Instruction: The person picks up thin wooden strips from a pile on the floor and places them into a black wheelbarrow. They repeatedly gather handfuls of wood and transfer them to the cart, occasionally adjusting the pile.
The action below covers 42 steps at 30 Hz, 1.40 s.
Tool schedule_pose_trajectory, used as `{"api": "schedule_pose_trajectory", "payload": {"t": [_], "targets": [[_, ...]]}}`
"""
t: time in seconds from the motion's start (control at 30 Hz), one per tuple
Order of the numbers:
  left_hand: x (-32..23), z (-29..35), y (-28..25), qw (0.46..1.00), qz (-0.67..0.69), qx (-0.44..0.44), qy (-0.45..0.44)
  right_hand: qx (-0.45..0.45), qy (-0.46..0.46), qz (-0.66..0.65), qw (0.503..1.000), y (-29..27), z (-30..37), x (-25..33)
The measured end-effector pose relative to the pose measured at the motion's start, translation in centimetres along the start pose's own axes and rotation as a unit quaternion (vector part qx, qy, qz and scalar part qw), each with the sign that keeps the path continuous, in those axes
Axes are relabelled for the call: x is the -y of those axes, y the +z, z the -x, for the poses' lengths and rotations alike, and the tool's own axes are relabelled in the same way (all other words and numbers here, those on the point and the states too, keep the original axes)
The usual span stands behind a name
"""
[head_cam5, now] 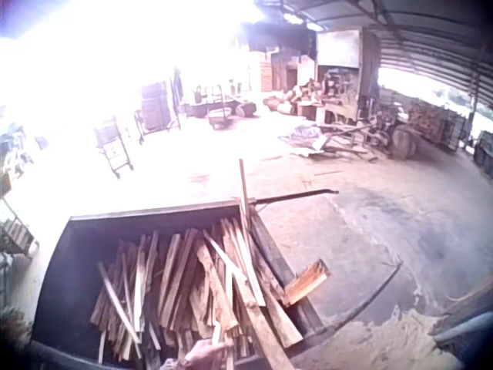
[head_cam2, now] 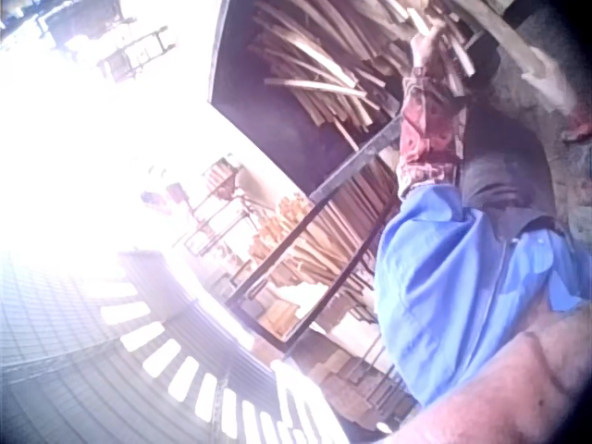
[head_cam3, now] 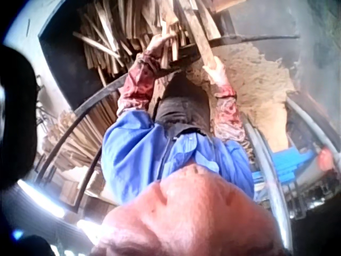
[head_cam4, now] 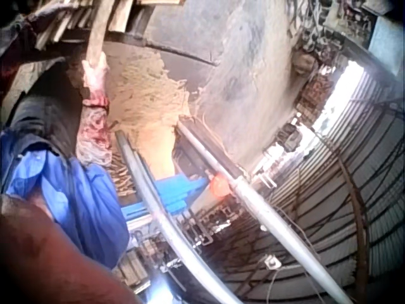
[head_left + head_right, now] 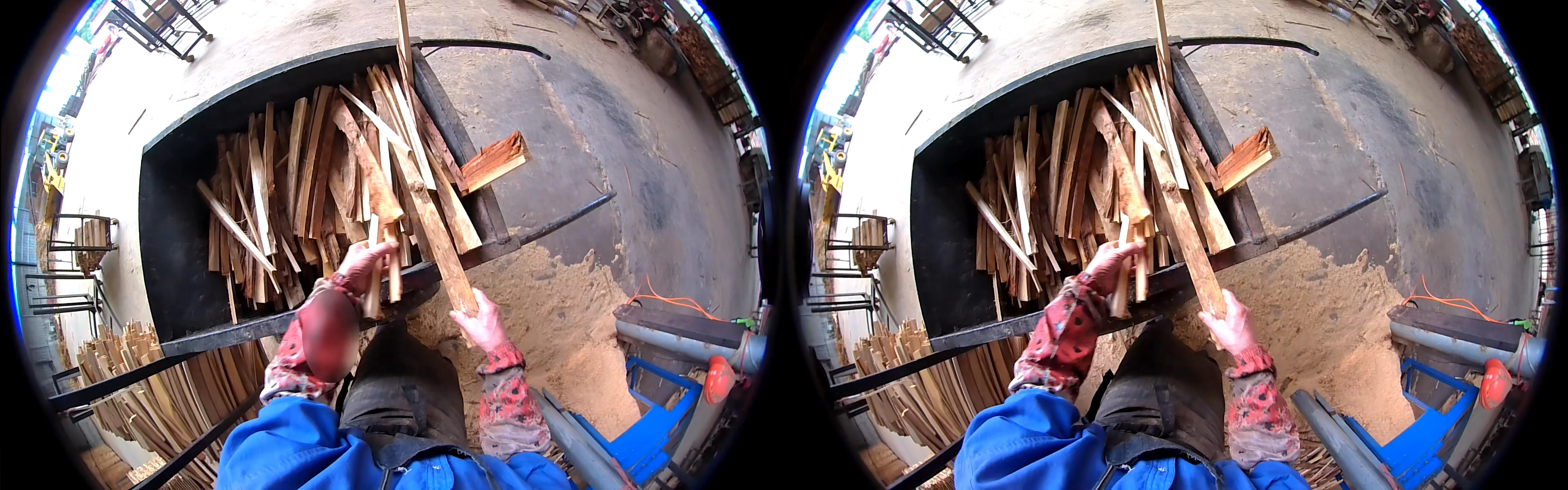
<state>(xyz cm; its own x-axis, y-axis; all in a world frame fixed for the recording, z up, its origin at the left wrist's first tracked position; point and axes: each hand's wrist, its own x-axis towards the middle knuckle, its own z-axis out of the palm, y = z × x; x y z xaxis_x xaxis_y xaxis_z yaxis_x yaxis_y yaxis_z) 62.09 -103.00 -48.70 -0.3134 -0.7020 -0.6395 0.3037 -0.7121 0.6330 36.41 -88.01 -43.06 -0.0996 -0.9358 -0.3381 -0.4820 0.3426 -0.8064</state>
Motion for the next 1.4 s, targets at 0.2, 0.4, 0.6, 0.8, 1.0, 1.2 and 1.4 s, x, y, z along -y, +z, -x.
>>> {"api": "schedule_pose_trajectory", "payload": {"t": [0.2,0.4,0.6,0.8,1.0,1.2,1.4], "targets": [[-1.1,10.3,-1.2,0.996,-0.025,0.022,-0.079,0.0,0.037,0.021,0.999,-3.6,6.8,1.8],[2.6,22.0,-5.3,0.987,-0.153,0.009,-0.038,-0.024,0.022,0.041,0.999,-4.7,11.8,1.0],[-1.9,32.0,-6.6,0.964,-0.259,-0.013,-0.061,-0.025,0.011,0.006,1.0,-3.9,10.3,3.1],[-5.6,38.7,-9.7,0.943,-0.301,-0.035,-0.139,-0.022,-0.132,0.031,0.991,-2.0,-0.9,8.3],[-6.3,39.1,-12.4,0.957,-0.272,-0.081,-0.063,-0.094,-0.127,0.28,0.947,-2.1,-15.6,2.5],[-7.8,30.6,-11.6,0.969,-0.237,-0.067,0.023,-0.023,-0.046,0.195,0.979,-1.0,-18.7,-0.7],[-8.6,17.8,-10.0,0.974,-0.205,-0.034,0.094,-0.047,-0.046,0.184,0.981,-2.3,-14.4,4.5]]}}
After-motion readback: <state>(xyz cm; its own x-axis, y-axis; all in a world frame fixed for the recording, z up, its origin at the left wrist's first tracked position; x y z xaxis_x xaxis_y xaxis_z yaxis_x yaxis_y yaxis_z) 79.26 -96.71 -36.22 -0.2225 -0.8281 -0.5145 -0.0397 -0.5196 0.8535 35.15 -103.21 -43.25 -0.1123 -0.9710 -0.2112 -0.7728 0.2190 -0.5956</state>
